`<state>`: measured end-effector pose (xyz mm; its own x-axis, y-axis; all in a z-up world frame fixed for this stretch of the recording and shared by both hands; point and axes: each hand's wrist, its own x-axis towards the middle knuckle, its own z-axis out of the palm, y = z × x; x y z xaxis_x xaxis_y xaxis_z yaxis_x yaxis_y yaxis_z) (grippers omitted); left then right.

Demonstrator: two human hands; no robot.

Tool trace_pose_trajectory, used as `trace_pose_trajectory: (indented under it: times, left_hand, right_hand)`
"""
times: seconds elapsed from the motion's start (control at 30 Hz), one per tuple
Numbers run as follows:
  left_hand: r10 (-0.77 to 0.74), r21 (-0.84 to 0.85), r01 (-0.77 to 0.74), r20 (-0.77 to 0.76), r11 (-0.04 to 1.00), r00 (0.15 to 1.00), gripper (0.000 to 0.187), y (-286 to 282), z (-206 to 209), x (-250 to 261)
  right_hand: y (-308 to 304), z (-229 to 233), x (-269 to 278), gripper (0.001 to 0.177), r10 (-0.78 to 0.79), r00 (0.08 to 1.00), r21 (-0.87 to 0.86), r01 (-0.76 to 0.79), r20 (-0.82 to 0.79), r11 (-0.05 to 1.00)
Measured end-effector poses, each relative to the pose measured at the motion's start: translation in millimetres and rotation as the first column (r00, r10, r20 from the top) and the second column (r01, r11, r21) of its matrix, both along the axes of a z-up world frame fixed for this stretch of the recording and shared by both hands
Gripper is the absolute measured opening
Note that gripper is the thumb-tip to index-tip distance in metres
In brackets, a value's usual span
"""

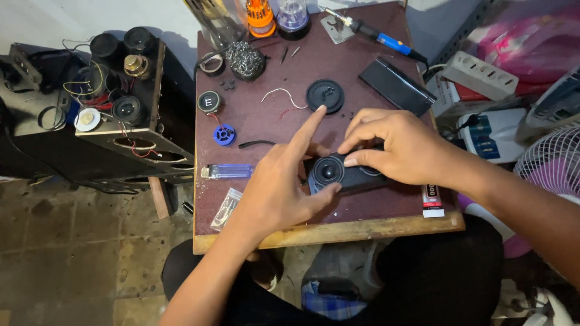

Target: The person applies glue from a tube to the edges of a small electronic device's casing. They then place a circular speaker component onto the glued area and press it down to secure it in place.

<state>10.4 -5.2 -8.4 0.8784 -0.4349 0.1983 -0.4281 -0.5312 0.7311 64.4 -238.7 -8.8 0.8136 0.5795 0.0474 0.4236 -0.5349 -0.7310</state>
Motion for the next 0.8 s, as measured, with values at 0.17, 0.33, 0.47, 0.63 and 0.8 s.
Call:
trace_pose_trajectory:
  times: [0.17, 0.33, 0.47, 0.63, 0.8]
  left_hand:
    - [-0.003, 0.072, 0.004, -0.006, 0.997, 1.000, 0.101, -1.0, 6.5, 1.1]
    - [-0.043, 0.117, 0.036, 0.060, 0.992, 0.997, 0.103, -3.0, 7.7, 1.4]
    - [-0.085, 0.213, 0.061, 0.105, 0.975, 0.991, 0.101, -2.8, 10.0, 3.4]
    - [-0.121, 0.252, 0.097, 0.081, 0.963, 0.989, 0.101, -1.3, 13.2, 7.7]
    - [-0.151, 0.243, 0.143, 0.014, 0.959, 0.988, 0.104, 0.4, 19.5, 11.1]
  right_hand:
    - [4.6, -3.5, -0.5, 0.013, -0.009, 1.000, 0.028, 0.009, 0.000, 1.000]
    - [6.0, -4.9, -1.6, 0.006, -0.049, 0.998, 0.026, 0.050, -0.043, 0.998]
    - [0.2, -13.6, -3.6, 0.012, 0.010, 1.000, 0.059, -0.012, 0.027, 0.998]
    - [0.9, -16.1, -10.7, 0.013, 0.019, 0.997, 0.121, -0.027, 0.069, 0.992]
    - [5.2, -9.1, -12.2, 0.008, -0.032, 0.999, 0.074, 0.032, 0.006, 0.997]
